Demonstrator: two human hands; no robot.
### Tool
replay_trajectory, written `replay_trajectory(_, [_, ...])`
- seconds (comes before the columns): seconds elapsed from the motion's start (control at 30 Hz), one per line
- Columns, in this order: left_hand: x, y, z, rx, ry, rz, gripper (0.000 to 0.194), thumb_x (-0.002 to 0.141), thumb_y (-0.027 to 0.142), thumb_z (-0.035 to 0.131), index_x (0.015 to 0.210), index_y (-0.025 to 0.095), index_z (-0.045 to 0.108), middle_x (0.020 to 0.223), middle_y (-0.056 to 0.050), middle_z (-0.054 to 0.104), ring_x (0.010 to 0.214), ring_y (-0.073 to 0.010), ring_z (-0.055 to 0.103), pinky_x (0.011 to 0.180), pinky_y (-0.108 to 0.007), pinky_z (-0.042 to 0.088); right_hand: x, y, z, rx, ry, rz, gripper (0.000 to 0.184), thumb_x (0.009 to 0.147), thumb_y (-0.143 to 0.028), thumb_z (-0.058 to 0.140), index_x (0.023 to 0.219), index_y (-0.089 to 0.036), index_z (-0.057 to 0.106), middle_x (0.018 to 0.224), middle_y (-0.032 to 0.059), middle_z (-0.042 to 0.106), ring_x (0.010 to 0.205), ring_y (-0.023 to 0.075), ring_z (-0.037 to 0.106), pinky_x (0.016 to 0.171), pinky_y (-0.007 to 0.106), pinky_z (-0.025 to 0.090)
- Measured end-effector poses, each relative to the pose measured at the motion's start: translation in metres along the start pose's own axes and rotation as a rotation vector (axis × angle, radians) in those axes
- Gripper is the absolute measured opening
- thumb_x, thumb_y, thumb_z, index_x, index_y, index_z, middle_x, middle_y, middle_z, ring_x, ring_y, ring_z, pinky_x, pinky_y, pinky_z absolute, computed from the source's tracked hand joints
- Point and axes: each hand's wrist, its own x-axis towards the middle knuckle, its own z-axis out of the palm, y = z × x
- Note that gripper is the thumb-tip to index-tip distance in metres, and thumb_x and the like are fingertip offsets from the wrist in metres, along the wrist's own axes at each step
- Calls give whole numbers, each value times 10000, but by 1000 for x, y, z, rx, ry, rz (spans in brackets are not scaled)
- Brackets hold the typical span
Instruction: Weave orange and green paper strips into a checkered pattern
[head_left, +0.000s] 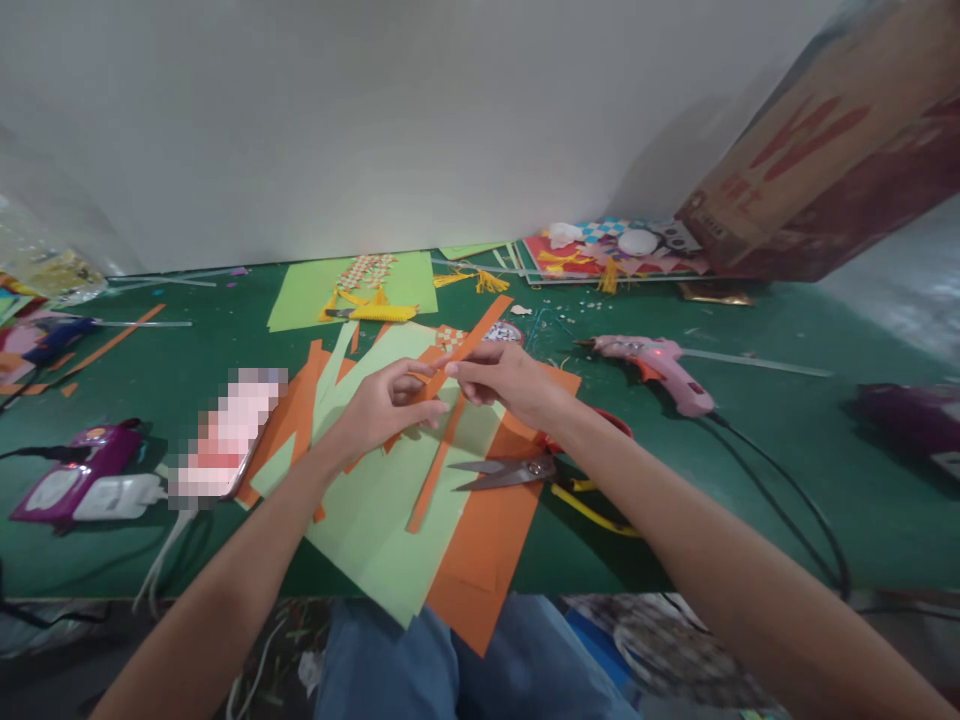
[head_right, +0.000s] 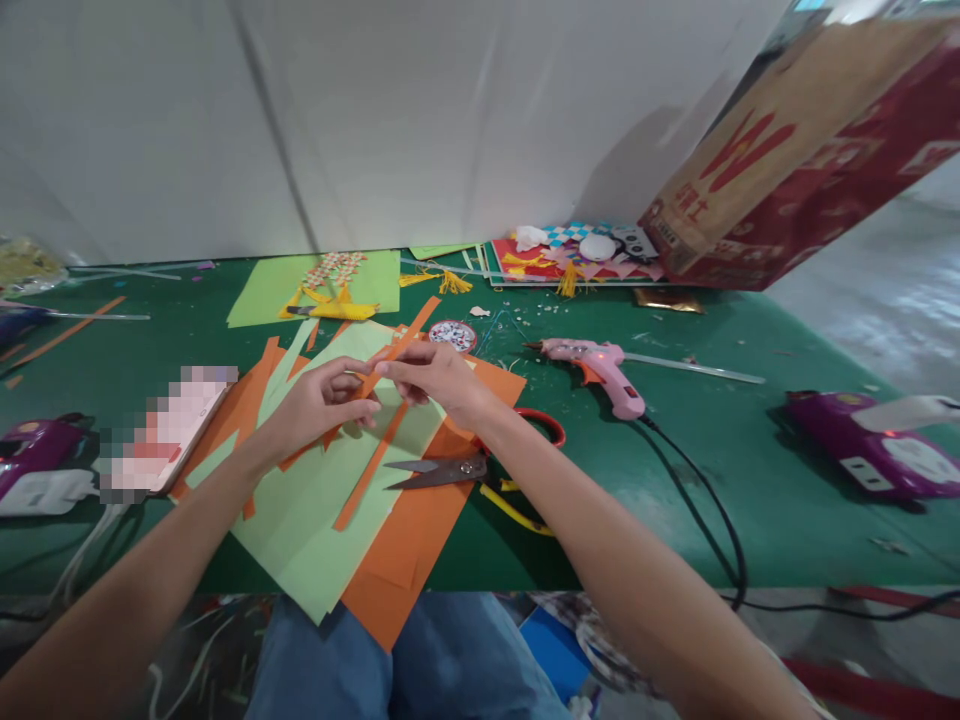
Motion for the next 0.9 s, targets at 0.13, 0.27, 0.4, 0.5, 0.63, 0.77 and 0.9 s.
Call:
replay_trajectory(0.13, [-2, 2, 4, 108, 30, 61, 287, 757, 399, 652, 919, 172, 585, 811, -21, 654, 647, -150, 666, 621, -263, 525, -2, -1, 3, -15, 9, 7, 270, 588, -375, 762, 684, -144, 659, 408, -74, 476, 403, 44, 384, 421, 227, 251])
replay_trajectory(0.27, [-2, 3, 6, 137, 27, 67, 267, 826, 420, 554, 893, 164, 590, 759, -31, 667, 642, -160, 670, 600, -264, 522, -1, 0, 3, -13, 20, -5, 266, 588, -387, 764, 649, -156, 649, 415, -71, 470, 408, 45, 381, 428, 229, 257])
replay_trajectory(0.4, [-1, 2, 5, 122, 31, 63, 271, 829, 434, 552, 825, 165, 581, 728, -34, 675, 622, -156, 663, 603, -274, 536, 2, 3, -2, 16, 48, -23, 324, 584, -413, 766, 524, -169, 562, 454, -50, 488, 427, 51, 404, 434, 234, 269])
replay_trajectory(0.5, [-1, 2, 4, 129, 34, 60, 263, 832, 425, 550, 799, 166, 578, 720, -39, 678, 619, -151, 657, 610, -274, 539, 3, 5, -7, 58, 82, -40, 358, 603, -439, 750, 502, -175, 530, 489, -37, 502, 446, 54, 409, 434, 232, 271])
replay_trajectory(0.63, [-2, 5, 5, 141, 54, 39, 269, 792, 423, 602, 865, 164, 592, 747, -25, 658, 634, -153, 657, 593, -259, 521, 2, 4, -5, 36, 52, -32, 313, 596, -425, 755, 542, -170, 580, 466, -45, 488, 449, 56, 404, 438, 233, 272])
replay_trajectory(0.77, [-3, 7, 6, 199, 84, 74, 244, 772, 394, 624, 842, 161, 608, 754, -16, 647, 645, -148, 647, 615, -252, 501, 1, 6, 1, -49, -26, -28, 273, 604, -411, 744, 651, -157, 655, 432, -59, 481, 426, 55, 400, 435, 233, 271])
replay_trajectory(0.9, [-2, 5, 5, 251, 82, 124, 219, 812, 372, 574, 756, 165, 616, 701, -14, 654, 640, -145, 642, 667, -260, 498, 0, 7, 3, -65, -40, -31, 264, 615, -403, 732, 667, -152, 666, 454, -56, 496, 437, 53, 402, 438, 232, 285])
